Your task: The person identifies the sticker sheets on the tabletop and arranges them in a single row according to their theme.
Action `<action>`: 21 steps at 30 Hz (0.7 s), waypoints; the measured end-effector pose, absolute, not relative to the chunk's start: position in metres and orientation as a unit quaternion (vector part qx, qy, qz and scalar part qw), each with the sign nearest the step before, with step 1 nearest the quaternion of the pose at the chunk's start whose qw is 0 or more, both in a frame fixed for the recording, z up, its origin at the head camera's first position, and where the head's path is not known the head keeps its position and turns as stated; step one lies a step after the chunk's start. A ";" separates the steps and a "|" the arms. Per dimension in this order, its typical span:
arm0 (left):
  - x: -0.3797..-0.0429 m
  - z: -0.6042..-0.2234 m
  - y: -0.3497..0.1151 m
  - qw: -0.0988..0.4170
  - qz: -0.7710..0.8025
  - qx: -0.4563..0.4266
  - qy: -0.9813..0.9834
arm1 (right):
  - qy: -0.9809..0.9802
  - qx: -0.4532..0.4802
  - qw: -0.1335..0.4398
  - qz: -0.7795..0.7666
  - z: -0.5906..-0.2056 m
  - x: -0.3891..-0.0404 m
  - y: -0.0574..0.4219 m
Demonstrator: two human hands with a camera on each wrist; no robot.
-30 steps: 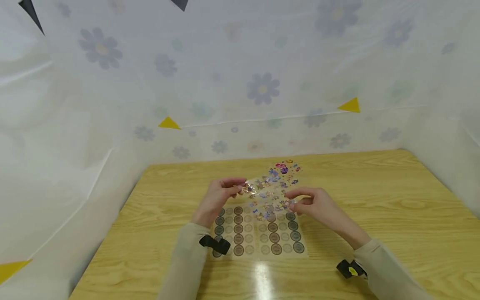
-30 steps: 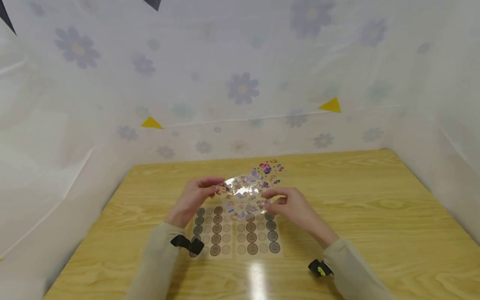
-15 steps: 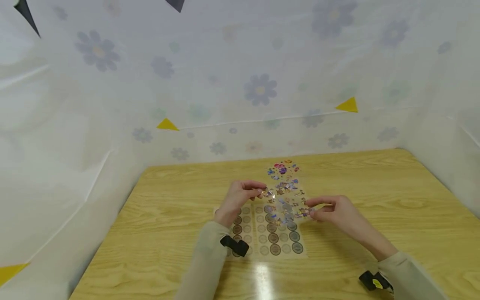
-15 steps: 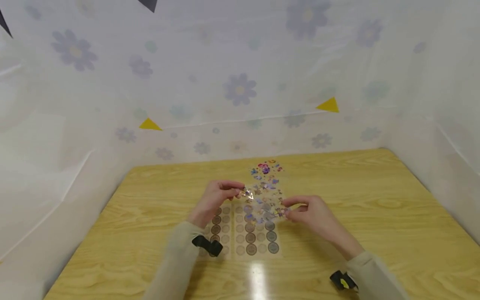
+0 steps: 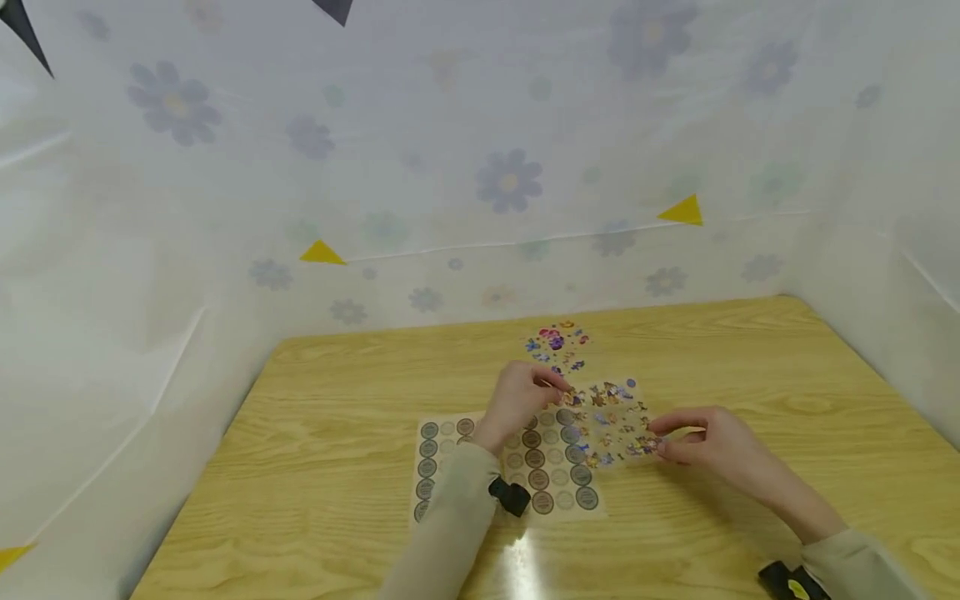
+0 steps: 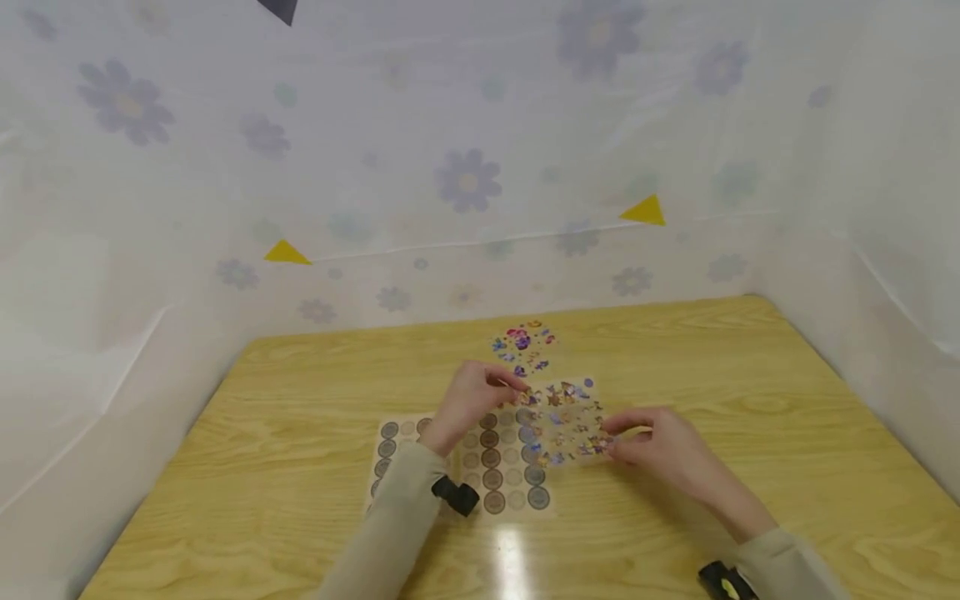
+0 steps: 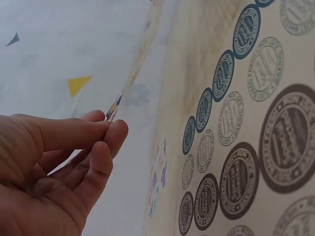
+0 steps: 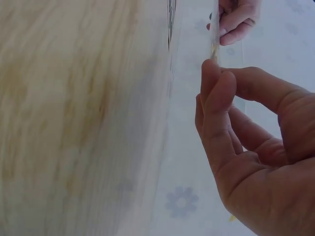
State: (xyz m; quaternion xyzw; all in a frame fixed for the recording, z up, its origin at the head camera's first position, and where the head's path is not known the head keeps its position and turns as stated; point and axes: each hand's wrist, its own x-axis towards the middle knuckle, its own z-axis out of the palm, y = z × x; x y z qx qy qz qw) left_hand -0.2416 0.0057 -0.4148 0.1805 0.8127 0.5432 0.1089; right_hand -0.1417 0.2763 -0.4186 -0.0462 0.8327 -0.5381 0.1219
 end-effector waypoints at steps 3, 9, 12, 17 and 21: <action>-0.240 -0.415 0.013 0.097 0.505 0.194 0.835 | 0.838 -0.042 0.131 -0.528 -0.416 -0.138 0.281; -0.239 -0.417 0.025 0.082 0.452 0.227 0.859 | 0.852 -0.031 0.141 -0.502 -0.416 -0.132 0.288; -0.238 -0.418 0.030 0.079 0.422 0.235 0.872 | 0.855 -0.025 0.146 -0.496 -0.417 -0.131 0.291; -0.235 -0.417 0.033 0.069 0.366 0.243 0.896 | 0.859 -0.027 0.152 -0.488 -0.418 -0.130 0.294; -0.235 -0.417 0.034 0.064 0.328 0.274 0.902 | 0.871 -0.022 0.152 -0.467 -0.418 -0.128 0.295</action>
